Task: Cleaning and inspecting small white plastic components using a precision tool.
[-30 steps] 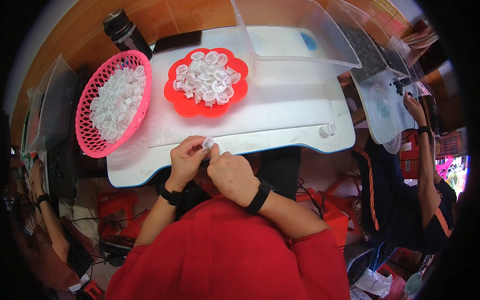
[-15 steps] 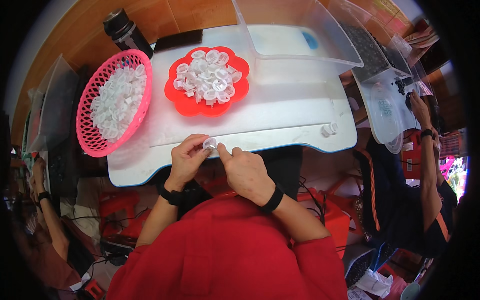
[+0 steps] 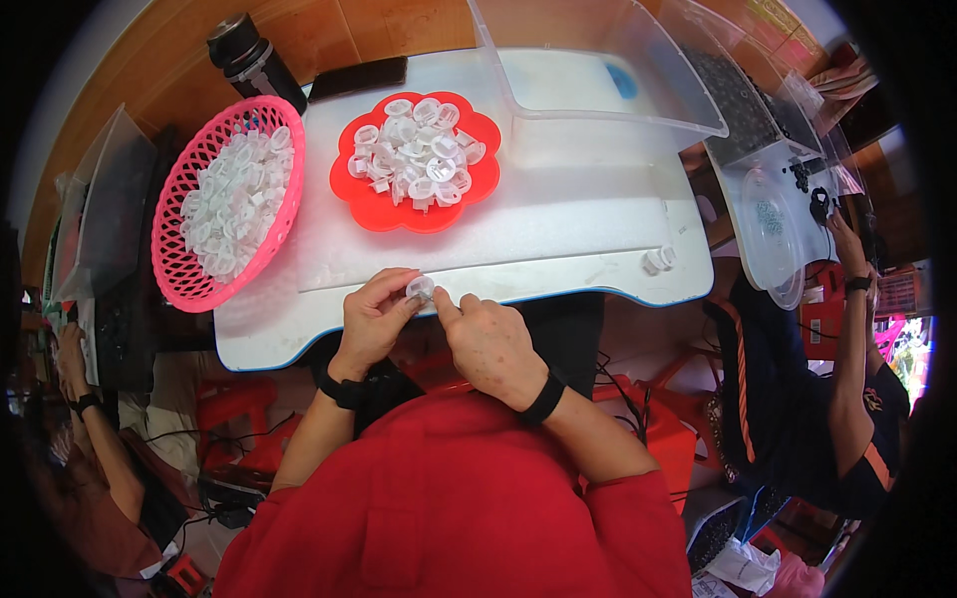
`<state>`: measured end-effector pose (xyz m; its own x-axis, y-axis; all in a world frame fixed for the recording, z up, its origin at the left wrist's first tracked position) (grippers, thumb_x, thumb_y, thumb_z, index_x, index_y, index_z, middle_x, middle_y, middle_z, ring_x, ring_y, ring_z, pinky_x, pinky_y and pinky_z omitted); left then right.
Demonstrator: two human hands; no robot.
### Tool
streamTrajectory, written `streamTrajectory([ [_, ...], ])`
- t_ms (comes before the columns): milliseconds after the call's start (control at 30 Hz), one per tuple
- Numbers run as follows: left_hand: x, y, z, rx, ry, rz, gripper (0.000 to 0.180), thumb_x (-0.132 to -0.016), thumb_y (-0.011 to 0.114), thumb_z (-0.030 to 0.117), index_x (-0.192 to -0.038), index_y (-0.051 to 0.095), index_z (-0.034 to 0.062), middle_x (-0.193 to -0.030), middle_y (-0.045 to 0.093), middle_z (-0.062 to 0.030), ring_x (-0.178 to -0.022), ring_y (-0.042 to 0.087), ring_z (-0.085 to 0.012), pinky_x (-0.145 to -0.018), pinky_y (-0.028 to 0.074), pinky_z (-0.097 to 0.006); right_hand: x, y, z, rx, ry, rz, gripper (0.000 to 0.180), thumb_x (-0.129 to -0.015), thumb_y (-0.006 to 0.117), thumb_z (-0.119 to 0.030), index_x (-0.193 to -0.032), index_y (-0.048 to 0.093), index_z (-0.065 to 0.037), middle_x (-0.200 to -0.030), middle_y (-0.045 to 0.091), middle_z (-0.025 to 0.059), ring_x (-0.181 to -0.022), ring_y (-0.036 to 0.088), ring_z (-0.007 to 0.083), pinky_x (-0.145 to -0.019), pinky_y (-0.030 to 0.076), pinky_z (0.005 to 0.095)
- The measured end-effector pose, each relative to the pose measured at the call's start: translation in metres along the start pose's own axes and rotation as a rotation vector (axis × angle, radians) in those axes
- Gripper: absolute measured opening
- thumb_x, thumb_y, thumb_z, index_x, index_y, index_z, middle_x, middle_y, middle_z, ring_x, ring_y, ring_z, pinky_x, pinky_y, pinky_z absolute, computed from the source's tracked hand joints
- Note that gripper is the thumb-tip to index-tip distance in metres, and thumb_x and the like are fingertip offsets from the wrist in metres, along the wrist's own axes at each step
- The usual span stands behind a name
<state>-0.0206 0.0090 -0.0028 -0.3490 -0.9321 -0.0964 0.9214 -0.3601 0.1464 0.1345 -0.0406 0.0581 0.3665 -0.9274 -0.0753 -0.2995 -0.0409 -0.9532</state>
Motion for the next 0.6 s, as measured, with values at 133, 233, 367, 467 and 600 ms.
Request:
streamTrajectory([
  [133, 0.001, -0.001, -0.002, 0.013, 0.004, 0.006, 0.029, -0.080, 0.058, -0.010, -0.109, 0.058, -0.0058, -0.106, 0.056, -0.0109, -0.093, 0.057, -0.0143, -0.081, 0.047, -0.024, -0.004, -0.003, 0.000, -0.011, -0.040, -0.038, 0.043, -0.073, 0.053, -0.006, -0.115, 0.053, 0.005, -0.070, 0.058, 0.0136, -0.057, 0.061, 0.0264, -0.049, 0.047, 0.0359],
  [233, 0.002, -0.002, -0.002, -0.032, 0.014, 0.012, 0.027, -0.080, 0.059, -0.010, -0.107, 0.059, -0.0061, -0.105, 0.057, -0.0112, -0.092, 0.057, -0.0145, -0.079, 0.048, -0.024, -0.009, -0.008, -0.003, 0.025, -0.083, -0.069, 0.039, -0.074, 0.052, -0.005, -0.110, 0.053, 0.008, -0.067, 0.059, 0.0150, -0.055, 0.061, 0.0270, -0.049, 0.048, 0.0358],
  [367, 0.001, -0.001, -0.001, -0.056, 0.043, 0.011, 0.026, -0.079, 0.059, -0.009, -0.105, 0.059, -0.0064, -0.104, 0.057, -0.0117, -0.090, 0.057, -0.0145, -0.077, 0.048, -0.024, -0.015, -0.013, -0.003, 0.052, -0.114, -0.117, 0.035, -0.075, 0.052, -0.006, -0.106, 0.054, 0.009, -0.064, 0.059, 0.0148, -0.054, 0.060, 0.0267, -0.048, 0.048, 0.0347],
  [467, 0.001, -0.001, -0.001, -0.091, 0.052, 0.006, 0.025, -0.079, 0.060, -0.009, -0.104, 0.060, -0.0066, -0.104, 0.057, -0.0118, -0.090, 0.057, -0.0144, -0.077, 0.048, -0.024, -0.017, -0.014, -0.006, 0.088, -0.136, -0.098, 0.029, -0.075, 0.053, -0.007, -0.099, 0.056, 0.008, -0.060, 0.058, 0.0126, -0.053, 0.061, 0.0251, -0.048, 0.048, 0.0331],
  [600, 0.001, 0.000, -0.004, -0.096, 0.050, 0.006, 0.025, -0.079, 0.059, -0.009, -0.103, 0.060, -0.0068, -0.103, 0.058, -0.0117, -0.089, 0.057, -0.0145, -0.076, 0.048, -0.024, -0.016, -0.014, -0.010, 0.158, -0.100, -0.205, 0.037, -0.072, 0.056, -0.006, -0.106, 0.053, 0.008, -0.068, 0.059, 0.0142, -0.057, 0.061, 0.0247, -0.049, 0.049, 0.0334],
])
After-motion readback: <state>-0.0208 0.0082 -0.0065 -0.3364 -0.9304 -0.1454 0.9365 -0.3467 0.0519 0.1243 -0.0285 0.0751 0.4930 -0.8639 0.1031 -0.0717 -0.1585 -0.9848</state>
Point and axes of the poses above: each hand's wrist, its own x-axis away from the middle knuckle, its own y-axis out of the palm, z = x × y, the point moved 2 cm from there along -x, towards the middle knuckle
